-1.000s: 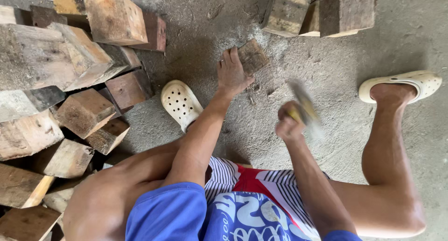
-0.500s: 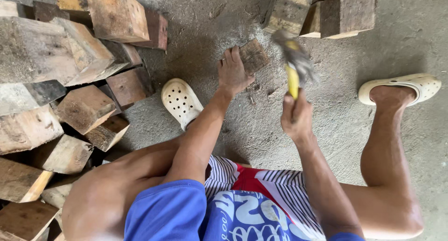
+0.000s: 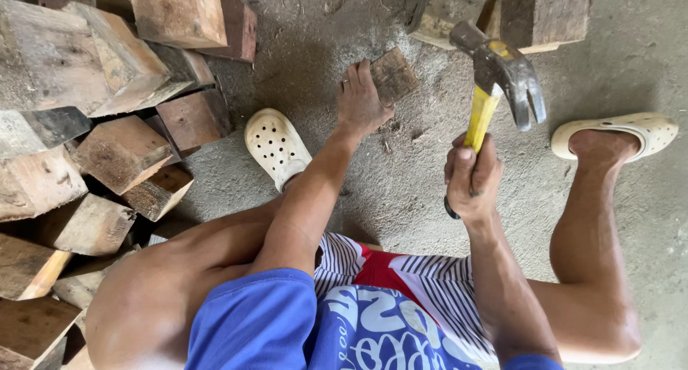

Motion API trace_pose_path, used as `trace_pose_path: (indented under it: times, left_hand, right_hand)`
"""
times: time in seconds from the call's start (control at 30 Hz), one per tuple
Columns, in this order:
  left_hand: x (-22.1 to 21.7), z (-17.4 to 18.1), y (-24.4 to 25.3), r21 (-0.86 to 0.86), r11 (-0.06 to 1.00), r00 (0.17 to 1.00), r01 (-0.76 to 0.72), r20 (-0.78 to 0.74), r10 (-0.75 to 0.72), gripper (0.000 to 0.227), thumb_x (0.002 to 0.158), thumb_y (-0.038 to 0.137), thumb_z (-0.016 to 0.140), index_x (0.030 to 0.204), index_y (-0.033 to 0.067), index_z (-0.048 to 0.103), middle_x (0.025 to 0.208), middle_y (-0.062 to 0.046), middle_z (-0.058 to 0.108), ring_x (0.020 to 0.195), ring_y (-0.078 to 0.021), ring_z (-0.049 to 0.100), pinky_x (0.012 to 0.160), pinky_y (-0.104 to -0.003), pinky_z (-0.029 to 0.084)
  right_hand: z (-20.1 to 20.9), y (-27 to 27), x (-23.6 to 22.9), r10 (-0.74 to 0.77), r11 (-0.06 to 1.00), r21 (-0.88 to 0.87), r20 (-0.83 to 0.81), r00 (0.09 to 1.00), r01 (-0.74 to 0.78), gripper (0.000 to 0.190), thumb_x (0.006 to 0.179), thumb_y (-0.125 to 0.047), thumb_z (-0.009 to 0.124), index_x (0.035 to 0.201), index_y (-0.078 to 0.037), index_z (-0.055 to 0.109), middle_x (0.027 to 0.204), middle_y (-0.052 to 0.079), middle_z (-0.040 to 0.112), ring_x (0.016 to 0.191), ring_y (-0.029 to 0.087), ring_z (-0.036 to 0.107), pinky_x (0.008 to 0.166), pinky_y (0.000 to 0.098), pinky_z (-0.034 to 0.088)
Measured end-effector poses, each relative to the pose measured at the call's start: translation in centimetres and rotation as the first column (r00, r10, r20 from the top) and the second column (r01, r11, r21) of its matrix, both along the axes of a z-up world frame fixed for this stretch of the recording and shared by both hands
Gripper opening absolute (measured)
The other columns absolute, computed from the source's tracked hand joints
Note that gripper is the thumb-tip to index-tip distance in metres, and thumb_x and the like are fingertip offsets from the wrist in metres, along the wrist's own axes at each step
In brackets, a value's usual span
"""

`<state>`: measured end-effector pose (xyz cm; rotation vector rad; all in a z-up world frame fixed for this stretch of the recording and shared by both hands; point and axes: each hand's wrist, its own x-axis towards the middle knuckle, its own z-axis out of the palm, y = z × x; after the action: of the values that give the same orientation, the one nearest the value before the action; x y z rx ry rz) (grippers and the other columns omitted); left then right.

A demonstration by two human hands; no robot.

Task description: The person sits on a concrete floor and uses a hammer to repeatedly strike a small block of wood held in their left hand. They adjust the wood's orientation between strikes and continue the process for the duration of the clip.

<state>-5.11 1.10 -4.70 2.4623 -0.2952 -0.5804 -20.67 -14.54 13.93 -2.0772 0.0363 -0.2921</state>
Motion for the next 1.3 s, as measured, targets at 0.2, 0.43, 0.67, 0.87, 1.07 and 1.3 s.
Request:
trace_pose_path:
  times: [0.2,0.43,0.67,0.87,1.07,1.3]
  left_hand:
    - [-0.1,-0.5,0.1,-0.044,0.999,0.996,-0.008,0.084,0.012,0.129,0.055,0.046,0.1,0.143,0.0022,0.017,0.137,-0.028,0.036,0.129,-0.0448,0.042,0.105,-0.065,0.035]
    - [-0.9,-1.5,0.4,-0.189,0.982,0.985,-0.03,0.162,0.061,0.119,0.062,0.039,0.095,0.147,0.0075,0.018,0.134,-0.02,0.043,0.129,-0.0369,0.049,0.111,-0.066,0.036]
    - [-0.7,-0.8,0.2,-0.123,0.992,0.993,0.013,0.114,0.001,0.117,0.06,0.04,0.095,0.143,0.0105,0.019,0.134,-0.019,0.043,0.131,-0.0374,0.047,0.112,-0.065,0.035]
    - [-0.3,-0.4,0.4,-0.141,0.99,0.995,0.016,0.103,-0.001,0.117,0.064,0.039,0.095,0.146,0.0102,0.018,0.131,-0.019,0.043,0.131,-0.0397,0.045,0.113,-0.068,0.03]
    - [-0.6,-0.6,0.8,-0.14,0.99,0.993,0.024,0.12,-0.007,0.12,0.06,0.041,0.095,0.145,0.0078,0.018,0.139,-0.021,0.04,0.133,-0.0399,0.043,0.113,-0.065,0.032]
    - [0.4,-0.7,0.2,-0.126,0.992,0.996,0.026,0.086,-0.015,0.117,0.065,0.04,0.096,0.145,0.0076,0.019,0.139,-0.023,0.042,0.132,-0.0398,0.046,0.114,-0.065,0.032]
  right_hand:
    - [-6.1,0.0,-1.2,-0.122,0.935,-0.333,-0.617,0.777,-0.118,0.036,0.114,-0.029,0.04,0.091,-0.004,0.054,0.053,-0.002,0.047,0.034,0.012,0.035,0.025,0.0317,0.03]
    - [-2.0,0.4,-2.4,-0.071,0.958,0.285,0.118,0.991,0.035,0.029,0.117,-0.026,0.037,0.104,-0.003,0.049,0.074,0.002,0.054,0.05,0.007,0.048,0.037,0.0243,0.044]
    - [-7.6,0.9,-2.3,-0.175,0.948,-0.316,-0.595,0.784,-0.028,0.028,0.106,-0.017,0.043,0.109,0.007,0.056,0.057,0.002,0.053,0.033,0.008,0.044,0.023,0.0282,0.036]
    - [-6.8,0.5,-3.1,-0.098,0.994,-0.06,-0.103,0.99,0.092,0.022,0.108,-0.013,0.035,0.099,-0.003,0.054,0.064,0.0,0.052,0.04,0.007,0.043,0.026,0.024,0.038]
    - [-7.5,0.3,-3.2,0.048,0.976,-0.218,0.222,0.974,0.002,0.031,0.118,-0.027,0.036,0.101,-0.01,0.055,0.106,0.031,0.065,0.047,0.009,0.045,0.039,0.0271,0.041]
    - [-9.5,-0.3,-3.6,-0.278,0.947,-0.258,-0.354,0.893,0.193,0.032,0.112,-0.03,0.038,0.1,-0.007,0.056,0.058,-0.001,0.052,0.037,0.006,0.041,0.025,0.0262,0.033]
